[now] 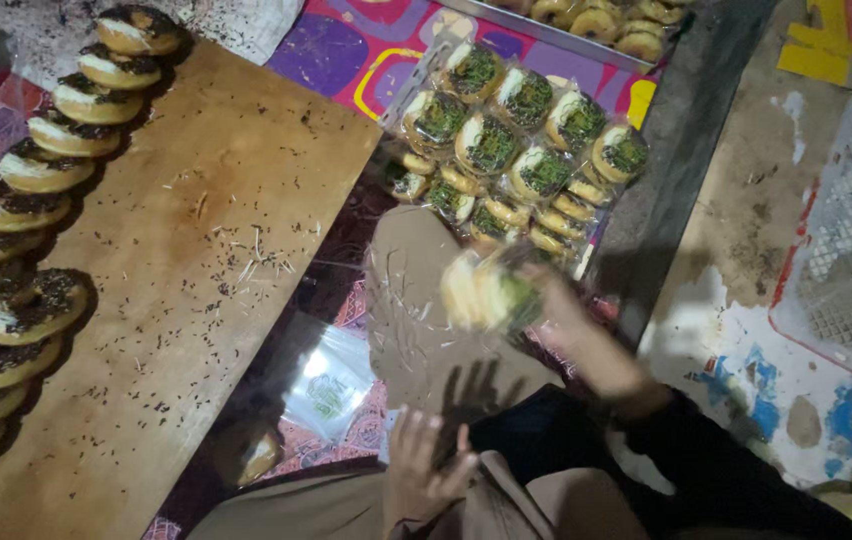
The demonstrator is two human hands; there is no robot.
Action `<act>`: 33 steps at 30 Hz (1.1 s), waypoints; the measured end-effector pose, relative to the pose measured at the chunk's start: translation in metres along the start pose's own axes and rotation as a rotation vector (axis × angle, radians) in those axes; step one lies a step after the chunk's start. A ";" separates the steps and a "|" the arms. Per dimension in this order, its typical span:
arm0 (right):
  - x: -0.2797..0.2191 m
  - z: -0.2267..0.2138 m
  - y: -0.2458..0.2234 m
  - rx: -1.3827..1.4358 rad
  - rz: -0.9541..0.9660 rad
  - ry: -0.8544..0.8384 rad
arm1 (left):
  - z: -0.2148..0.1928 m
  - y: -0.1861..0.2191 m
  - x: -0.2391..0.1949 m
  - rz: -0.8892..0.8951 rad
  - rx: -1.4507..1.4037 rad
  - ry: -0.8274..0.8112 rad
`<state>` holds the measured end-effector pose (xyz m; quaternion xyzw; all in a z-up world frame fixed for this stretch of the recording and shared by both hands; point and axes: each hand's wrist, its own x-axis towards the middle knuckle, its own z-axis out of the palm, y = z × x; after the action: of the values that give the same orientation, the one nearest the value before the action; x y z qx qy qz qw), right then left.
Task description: The person sits on the floor and repeatedly picks up ring-shaped pastries from a wooden board, places them into clear plastic bags, and sets the filled bags into a nearby tray. The person handles the pastries and bags by hand throughout the clip.
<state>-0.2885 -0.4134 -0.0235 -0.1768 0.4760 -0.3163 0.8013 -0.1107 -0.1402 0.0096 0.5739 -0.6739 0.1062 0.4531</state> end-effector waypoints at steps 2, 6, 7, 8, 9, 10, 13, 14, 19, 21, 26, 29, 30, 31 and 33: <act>0.018 -0.054 -0.035 -0.583 -0.591 0.065 | 0.003 -0.002 -0.007 -0.178 -0.021 0.124; 0.069 -0.134 -0.083 -0.731 -0.941 0.270 | -0.008 -0.010 -0.039 -0.398 0.050 0.148; 0.086 -0.143 -0.083 -0.695 -0.909 0.355 | -0.013 -0.012 -0.049 -0.393 0.094 0.132; 0.103 -0.150 -0.083 -0.746 -0.900 0.449 | -0.017 -0.013 -0.059 -0.460 0.073 0.174; 0.122 -0.151 -0.081 -0.830 -0.898 0.559 | -0.023 -0.014 -0.069 -0.529 0.057 0.214; 0.140 -0.150 -0.081 -0.928 -0.903 0.677 | -0.028 -0.013 -0.079 -0.598 0.041 0.256; 0.182 -0.137 -0.081 -0.717 -0.773 0.946 | -0.038 -0.012 -0.097 -0.802 0.029 0.251; 0.189 -0.132 -0.083 -0.694 -0.880 0.876 | -0.040 -0.010 -0.100 -0.850 0.044 0.249; 0.186 -0.132 -0.102 -0.661 -0.650 0.643 | -0.045 -0.007 -0.102 -0.871 0.150 0.191; 0.170 -0.126 -0.105 -0.541 -0.750 0.528 | -0.046 -0.010 -0.103 -1.000 0.144 0.120; 0.101 -0.035 -0.031 -1.094 -1.569 0.592 | -0.039 -0.045 -0.115 -1.047 0.266 -0.182; 0.051 0.054 0.088 -1.999 -1.658 -0.395 | -0.012 -0.098 -0.133 -1.237 0.330 -0.603; 0.037 0.082 0.130 -1.515 -1.398 -0.870 | -0.004 -0.108 -0.140 -1.219 0.343 -0.555; 0.028 0.111 0.168 -1.854 -0.272 -1.010 | 0.006 -0.116 -0.144 -1.200 0.358 -0.500; 0.034 0.155 0.221 -2.026 -0.368 -1.505 | 0.019 -0.128 -0.152 -1.191 0.593 -0.560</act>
<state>-0.0660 -0.2758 -0.0996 -0.9046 -0.0978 0.2589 0.3242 -0.0187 -0.0911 -0.1606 0.9483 -0.2805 -0.1314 0.0697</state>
